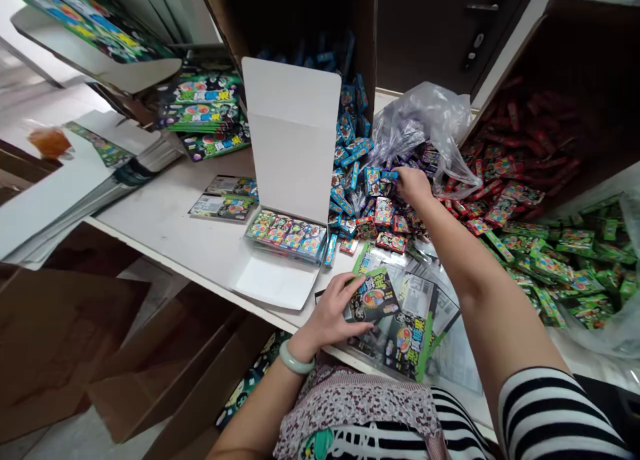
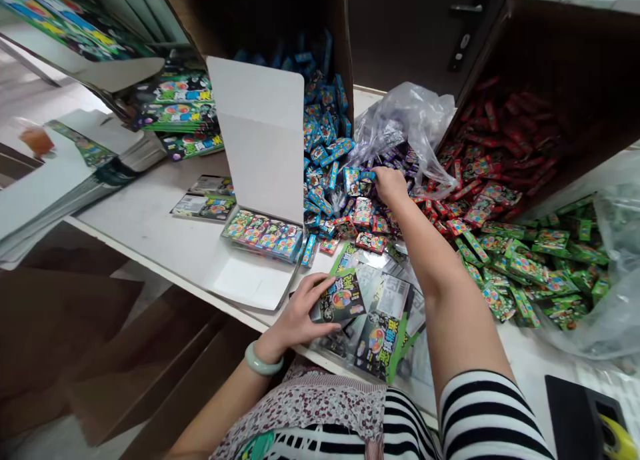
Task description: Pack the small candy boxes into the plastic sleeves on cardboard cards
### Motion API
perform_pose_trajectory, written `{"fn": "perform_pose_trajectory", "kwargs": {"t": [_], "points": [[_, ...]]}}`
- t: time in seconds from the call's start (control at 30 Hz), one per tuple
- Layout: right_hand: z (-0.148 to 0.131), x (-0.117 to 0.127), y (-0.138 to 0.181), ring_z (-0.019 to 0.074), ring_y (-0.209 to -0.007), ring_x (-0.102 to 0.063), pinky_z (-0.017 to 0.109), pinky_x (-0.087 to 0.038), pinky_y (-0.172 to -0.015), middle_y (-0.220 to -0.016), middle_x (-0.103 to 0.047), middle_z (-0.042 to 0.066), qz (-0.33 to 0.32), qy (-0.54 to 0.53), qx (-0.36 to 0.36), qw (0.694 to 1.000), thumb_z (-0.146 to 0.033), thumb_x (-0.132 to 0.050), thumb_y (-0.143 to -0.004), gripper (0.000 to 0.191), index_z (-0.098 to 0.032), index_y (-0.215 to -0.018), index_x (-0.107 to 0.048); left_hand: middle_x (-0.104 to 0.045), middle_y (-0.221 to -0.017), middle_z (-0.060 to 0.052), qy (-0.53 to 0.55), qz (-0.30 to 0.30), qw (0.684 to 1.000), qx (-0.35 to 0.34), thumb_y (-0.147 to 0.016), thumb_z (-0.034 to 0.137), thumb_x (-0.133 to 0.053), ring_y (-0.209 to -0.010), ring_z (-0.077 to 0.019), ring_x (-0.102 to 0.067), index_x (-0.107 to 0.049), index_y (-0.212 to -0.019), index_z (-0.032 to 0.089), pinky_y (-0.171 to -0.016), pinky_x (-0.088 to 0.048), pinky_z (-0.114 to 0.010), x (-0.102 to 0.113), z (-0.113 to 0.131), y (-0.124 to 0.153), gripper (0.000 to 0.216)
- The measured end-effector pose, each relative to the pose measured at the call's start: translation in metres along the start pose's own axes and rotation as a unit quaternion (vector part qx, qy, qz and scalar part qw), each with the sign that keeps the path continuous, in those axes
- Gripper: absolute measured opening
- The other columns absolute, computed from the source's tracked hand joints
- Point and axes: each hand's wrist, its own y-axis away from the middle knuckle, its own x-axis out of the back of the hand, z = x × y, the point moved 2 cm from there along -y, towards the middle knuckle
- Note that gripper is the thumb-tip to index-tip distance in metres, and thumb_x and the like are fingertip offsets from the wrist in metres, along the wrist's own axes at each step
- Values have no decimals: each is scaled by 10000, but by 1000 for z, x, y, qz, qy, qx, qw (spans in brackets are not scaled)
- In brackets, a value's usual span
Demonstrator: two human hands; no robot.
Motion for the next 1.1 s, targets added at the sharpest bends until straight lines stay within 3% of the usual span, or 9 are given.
{"fn": "perform_pose_trajectory", "kwargs": {"t": [0.13, 0.23, 0.33, 0.5, 0.63, 0.7, 0.87, 1.0, 1.1], "points": [[3, 11, 60, 260, -950, -651, 390, -529, -846, -1005, -728, 72, 72, -255, -70, 962, -340, -566, -858, 312, -203, -1131, -630, -480, -1345, -152, -7, 12, 1000, 4, -802, 533, -752, -1268, -324, -519, -323, -1537, 276, -1078, -481, -540, 0, -2, -3, 889], [-2, 16, 127, 211, -860, -658, 342, -555, -750, -900, -705, 4, 32, -464, -119, 877, -497, -676, -763, 455, -257, -1140, -585, -477, -1339, -143, -15, 14, 1000, -2, -796, 534, -758, -1262, -320, -520, -345, -1522, 274, -1080, -482, -536, -1, -1, -3, 875], [-3, 26, 189, 189, -805, -664, 318, -559, -687, -906, -703, -4, -6, -533, -162, 831, -549, -717, -722, 624, -289, -1262, -545, -483, -1340, -137, -25, 2, 1000, 12, -796, 522, -760, -1260, -322, -524, -385, -1502, 268, -1089, -471, -540, -1, 2, -3, 839], [12, 49, 245, 205, -967, -671, 387, -539, -877, -1090, -725, 41, -69, -412, -68, 906, -490, -567, -896, 430, -295, -1268, -659, -507, -1315, -120, -44, -4, 999, 14, -785, 536, -764, -1243, -312, -535, -440, -1469, 258, -1087, -473, -518, -2, 6, -2, 806], [7, 52, 252, 215, -961, -666, 430, -470, -953, -1030, -765, 25, -246, -218, 116, 937, -300, -581, -920, 253, -334, -1079, -773, -510, -1310, -120, -50, -16, 999, 4, -785, 543, -763, -1239, -312, -536, -441, -1469, 252, -1086, -470, -519, -6, 11, -8, 810], [0, 55, 250, 264, -1084, -640, 509, -402, -1020, -1145, -759, 32, -247, -116, 136, 953, -228, -616, -898, 253, -334, -1064, -775, -508, -1316, -124, -52, -26, 998, -3, -784, 549, -763, -1241, -313, -534, -437, -1470, 252, -1083, -470, -519, -9, 14, -11, 816], [-7, 66, 275, 328, -1235, -567, 543, -374, -1059, -1323, -670, 131, -94, -24, 3, 995, -294, -538, -964, 331, -207, -1259, -660, -518, -1303, -122, -64, -8, 998, -23, -782, 534, -771, -1222, -305, -545, -434, -1473, 258, -1067, -482, -506, -9, 16, -11, 817], [-16, 41, 323, 418, -1235, -539, 563, -457, -978, -1343, -595, 238, -77, -13, -129, 989, -541, -700, -813, 654, -128, -1303, -575, -527, -1292, -119, -62, -8, 998, -17, -766, 531, -786, -1211, -307, -548, -443, -1473, 264, -1058, -485, -518, -10, 12, -9, 830], [-23, 26, 342, 425, -1209, -543, 579, -468, -966, -1291, -594, 232, -46, -30, -171, 984, -498, -742, -757, 654, -142, -1276, -564, -520, -1307, -124, -55, -22, 998, -26, -760, 547, -785, -1215, -309, -544, -437, -1483, 262, -1060, -484, -515, -13, 13, -11, 851]]}}
